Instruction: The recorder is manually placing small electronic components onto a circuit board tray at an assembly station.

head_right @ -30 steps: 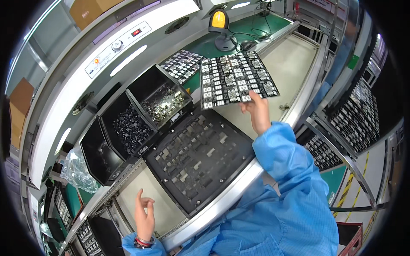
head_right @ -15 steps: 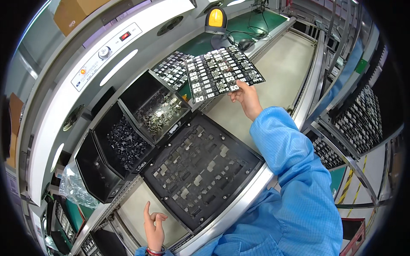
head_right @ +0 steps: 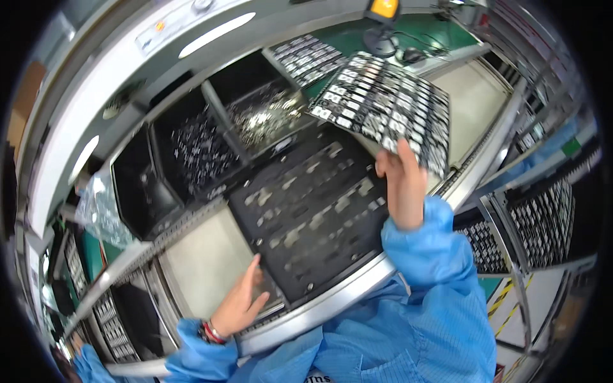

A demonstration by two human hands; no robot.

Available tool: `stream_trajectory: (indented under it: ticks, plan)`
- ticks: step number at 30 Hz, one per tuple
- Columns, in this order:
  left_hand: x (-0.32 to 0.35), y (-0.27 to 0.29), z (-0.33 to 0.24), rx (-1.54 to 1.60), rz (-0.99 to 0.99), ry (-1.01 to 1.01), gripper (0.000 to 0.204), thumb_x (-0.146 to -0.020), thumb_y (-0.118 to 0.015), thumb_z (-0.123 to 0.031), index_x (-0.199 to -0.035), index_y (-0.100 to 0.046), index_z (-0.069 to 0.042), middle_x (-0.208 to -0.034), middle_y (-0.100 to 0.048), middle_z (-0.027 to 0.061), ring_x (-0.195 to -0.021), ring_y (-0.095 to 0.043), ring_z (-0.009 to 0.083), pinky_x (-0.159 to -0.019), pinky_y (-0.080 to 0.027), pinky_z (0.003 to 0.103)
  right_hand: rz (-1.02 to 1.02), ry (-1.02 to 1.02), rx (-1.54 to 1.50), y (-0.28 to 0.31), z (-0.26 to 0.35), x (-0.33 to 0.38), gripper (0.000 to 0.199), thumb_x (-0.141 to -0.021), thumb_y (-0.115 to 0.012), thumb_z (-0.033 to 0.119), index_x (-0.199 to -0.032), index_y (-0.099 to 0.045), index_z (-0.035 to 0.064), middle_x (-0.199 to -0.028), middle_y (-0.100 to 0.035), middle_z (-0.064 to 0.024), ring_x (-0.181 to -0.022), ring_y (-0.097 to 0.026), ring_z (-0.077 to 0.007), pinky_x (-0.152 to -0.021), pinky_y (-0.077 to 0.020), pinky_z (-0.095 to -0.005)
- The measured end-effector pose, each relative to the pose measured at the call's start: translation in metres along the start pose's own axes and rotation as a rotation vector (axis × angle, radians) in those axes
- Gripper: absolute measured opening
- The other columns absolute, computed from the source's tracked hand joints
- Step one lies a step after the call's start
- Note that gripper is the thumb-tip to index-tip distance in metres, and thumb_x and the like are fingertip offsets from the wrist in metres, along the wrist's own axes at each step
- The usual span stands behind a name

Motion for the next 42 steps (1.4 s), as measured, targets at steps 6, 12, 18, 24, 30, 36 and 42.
stream_trajectory:
  ticks: [6,12,18,24,30,36,42]
  plan:
    - [-0.049,0.0,-0.046,0.24,-0.121,-0.236,0.066,-0.092,-0.062,-0.016,-0.145,-0.028,0.002,-0.129,-0.051,0.0212,-0.118,-0.053,0.0315,-0.102,-0.041,0.04,0.24,0.26,0.057,-0.009,-0.01,0.141,0.043,-0.097,-0.056,0.027,-0.133,-0.046,0.0056,-0.119,-0.06,-0.0094,-0.085,-0.057,-0.019,-0.062,-0.0449,-0.033]
    - [-0.048,-0.024,-0.063,1.487,-0.101,-0.256,0.041,-0.101,-0.052,-0.017,-0.137,-0.044,0.0,-0.134,-0.054,0.0055,-0.121,-0.05,0.0128,-0.103,-0.041,0.031,0.888,0.257,1.224,0.002,0.053,0.146,0.052,-0.09,-0.07,0.029,-0.133,-0.053,0.0057,-0.137,-0.054,-0.0085,-0.132,-0.044,-0.0243,-0.112,-0.0305,-0.0468]
    - [-0.046,-0.014,-0.045,1.659,-0.009,0.019,0.036,-0.102,-0.049,-0.019,-0.134,-0.047,-0.002,-0.13,-0.058,0.0057,-0.116,-0.057,0.0159,-0.098,-0.048,0.034,0.258,-0.216,0.758,0.064,0.054,0.13,0.056,-0.092,-0.058,0.048,-0.134,-0.053,0.0121,-0.137,-0.054,-0.0068,-0.124,-0.052,-0.0216,-0.104,-0.0404,-0.048]
    - [-0.046,-0.01,-0.022,1.686,0.014,0.151,0.033,-0.102,-0.049,-0.02,-0.129,-0.049,-0.002,-0.129,-0.059,0.0065,-0.117,-0.057,0.0178,-0.101,-0.047,0.038,0.073,-0.52,-0.159,0.089,0.051,0.055,0.06,-0.098,-0.044,0.047,-0.131,-0.052,-0.0017,-0.128,-0.059,-0.0203,-0.11,-0.062,-0.033,-0.097,-0.0493,-0.0462]
    - [-0.038,-0.005,-0.001,1.074,-0.364,0.145,0.064,-0.103,-0.046,-0.025,-0.151,-0.006,-0.009,-0.146,-0.038,0.0204,-0.13,-0.046,0.0287,-0.109,-0.036,0.041,0.375,-0.331,0.179,0.069,0.046,0.043,0.058,-0.088,-0.048,0.011,-0.139,-0.037,-0.0136,-0.138,-0.05,-0.0243,-0.122,-0.055,-0.027,-0.106,-0.0416,-0.0355]
    - [-0.005,0.01,0.008,0.474,-0.674,-0.083,0.062,-0.098,-0.04,-0.005,-0.15,-0.006,-0.006,-0.148,-0.034,0.0211,-0.132,-0.042,0.0322,-0.112,-0.031,0.045,0.303,-0.346,0.333,0.067,0.024,0.013,0.052,-0.091,-0.044,0.008,-0.139,-0.039,-0.0122,-0.138,-0.051,-0.0214,-0.123,-0.055,-0.0232,-0.107,-0.0411,-0.0327]
    - [-0.006,0.003,0.005,0.436,-0.629,-0.03,0.057,-0.096,-0.044,-0.003,-0.147,-0.019,-0.003,-0.144,-0.039,0.0197,-0.129,-0.045,0.0319,-0.109,-0.034,0.043,0.343,-0.356,0.374,0.057,0.01,0.012,0.049,-0.093,-0.043,0.006,-0.139,-0.04,-0.0107,-0.138,-0.052,-0.0194,-0.123,-0.054,-0.0229,-0.107,-0.0402,-0.0332]
Point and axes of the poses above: each hand's wrist, its own x-axis away from the middle knuckle, its own y-axis out of the back of the hand, z = x × y, the point moved 1 cm from there along -x, towards the middle knuckle
